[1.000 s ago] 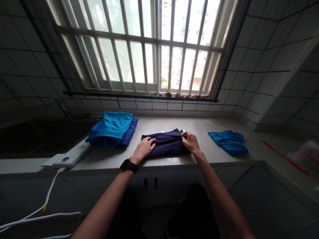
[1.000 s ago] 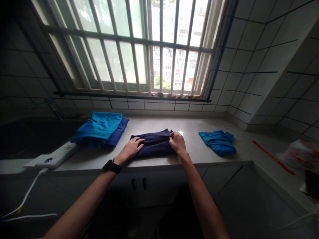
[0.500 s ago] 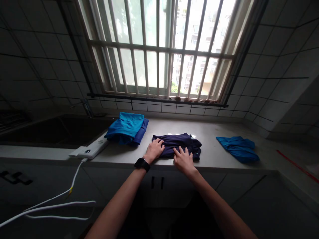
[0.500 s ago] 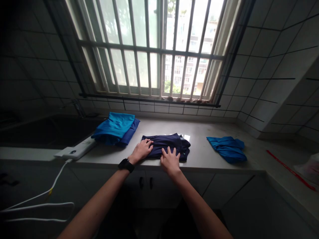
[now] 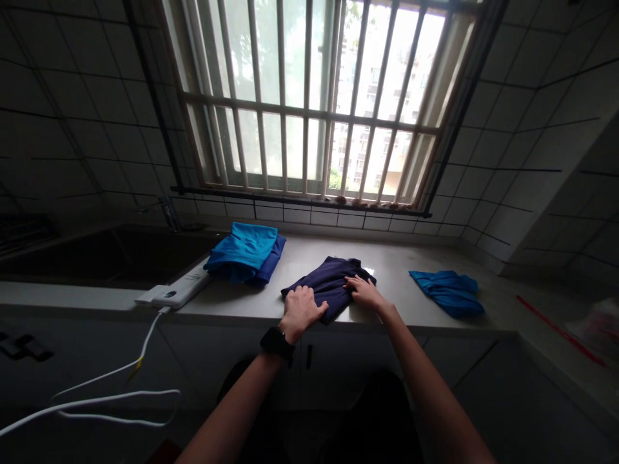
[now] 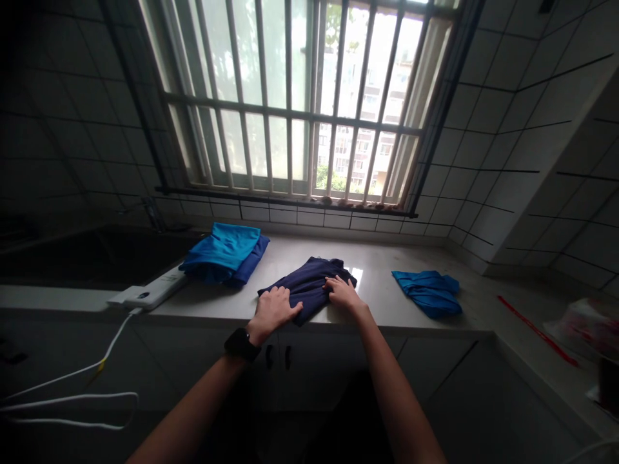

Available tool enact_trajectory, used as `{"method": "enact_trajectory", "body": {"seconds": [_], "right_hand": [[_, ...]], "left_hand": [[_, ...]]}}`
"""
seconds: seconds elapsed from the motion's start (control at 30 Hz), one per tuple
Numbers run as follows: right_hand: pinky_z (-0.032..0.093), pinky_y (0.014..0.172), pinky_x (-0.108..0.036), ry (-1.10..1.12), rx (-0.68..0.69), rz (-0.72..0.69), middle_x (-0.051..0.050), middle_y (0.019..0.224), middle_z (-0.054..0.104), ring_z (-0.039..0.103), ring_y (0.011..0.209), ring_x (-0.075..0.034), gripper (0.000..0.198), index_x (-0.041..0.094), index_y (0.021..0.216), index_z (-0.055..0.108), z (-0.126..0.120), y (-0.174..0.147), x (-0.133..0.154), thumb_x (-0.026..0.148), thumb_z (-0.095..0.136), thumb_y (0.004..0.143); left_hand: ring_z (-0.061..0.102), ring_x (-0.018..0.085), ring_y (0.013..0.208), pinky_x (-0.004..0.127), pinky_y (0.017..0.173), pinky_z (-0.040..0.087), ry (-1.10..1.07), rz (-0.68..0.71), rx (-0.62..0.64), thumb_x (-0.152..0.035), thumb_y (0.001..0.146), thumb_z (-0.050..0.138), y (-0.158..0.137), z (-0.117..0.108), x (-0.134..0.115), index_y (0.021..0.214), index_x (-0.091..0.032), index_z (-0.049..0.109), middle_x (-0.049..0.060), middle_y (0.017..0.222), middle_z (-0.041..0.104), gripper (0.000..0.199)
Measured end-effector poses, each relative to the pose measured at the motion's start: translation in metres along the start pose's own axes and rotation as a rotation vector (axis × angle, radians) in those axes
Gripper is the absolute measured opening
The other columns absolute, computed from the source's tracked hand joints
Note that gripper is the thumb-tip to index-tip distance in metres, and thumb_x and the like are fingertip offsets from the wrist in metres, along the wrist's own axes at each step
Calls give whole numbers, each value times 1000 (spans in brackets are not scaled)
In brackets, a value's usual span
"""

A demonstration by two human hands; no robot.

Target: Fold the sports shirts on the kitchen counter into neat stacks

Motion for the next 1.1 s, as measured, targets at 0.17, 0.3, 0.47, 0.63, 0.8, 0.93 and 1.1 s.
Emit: {"method": "enact_trajectory", "body": {"seconds": [0.17,0.3,0.47,0.63,0.8,0.93,1.1], "right_hand": [[35,124,-50,-14,-95,-174,-7,153,58,49,145,-27,60,27,125,75,0,-10,12,-3,57,76],[40,121,-46,48,-16,-244,-15,159,50,47,148,-28,83,19,148,58,26,-54,10,-5,55,68],[30,124,-56,-23,-39,-263,-19,168,34,29,157,-35,104,19,160,39,46,-93,14,-4,63,62],[48,103,-42,-28,-209,-222,-10,122,73,67,114,-25,56,23,121,72,28,-98,30,-7,51,79],[49,80,-31,173,-253,-171,-6,97,74,69,88,-23,15,21,101,73,-24,-76,36,16,60,94],[48,86,-33,72,-398,235,-14,112,70,66,104,-28,25,17,118,70,-62,-39,30,23,56,98],[47,100,-35,10,-412,385,-19,136,59,58,125,-30,50,15,146,52,-58,-28,32,20,55,96]], "left_hand": [[68,35,110,44,95,52,-124,210,-7,-67,87,63,-33,3,-15,113,-13,74,21,116,73,62],[52,33,140,47,113,44,-147,374,-140,-33,78,82,-46,30,11,145,-22,57,15,153,55,72],[60,24,129,40,105,49,-120,421,-236,-1,93,50,-42,47,25,143,-24,57,9,141,66,57],[69,22,97,35,87,52,-83,457,-149,1,93,46,-41,21,29,106,-20,71,7,102,74,35],[70,22,97,38,97,49,-176,474,-247,-4,95,47,-10,-40,35,112,-21,69,7,104,75,32],[63,27,123,42,109,44,-218,355,-457,-8,96,45,44,-74,21,131,-20,63,13,128,69,42],[58,31,131,42,106,47,-254,89,-448,-6,91,45,72,-45,17,147,-16,51,19,147,56,57]]}}
Point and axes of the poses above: each hand's wrist, its own y-axis towards the middle knuckle, its own z-axis out of the palm, x = y × z, the point moved 3 cm from there along y, towards the middle knuckle
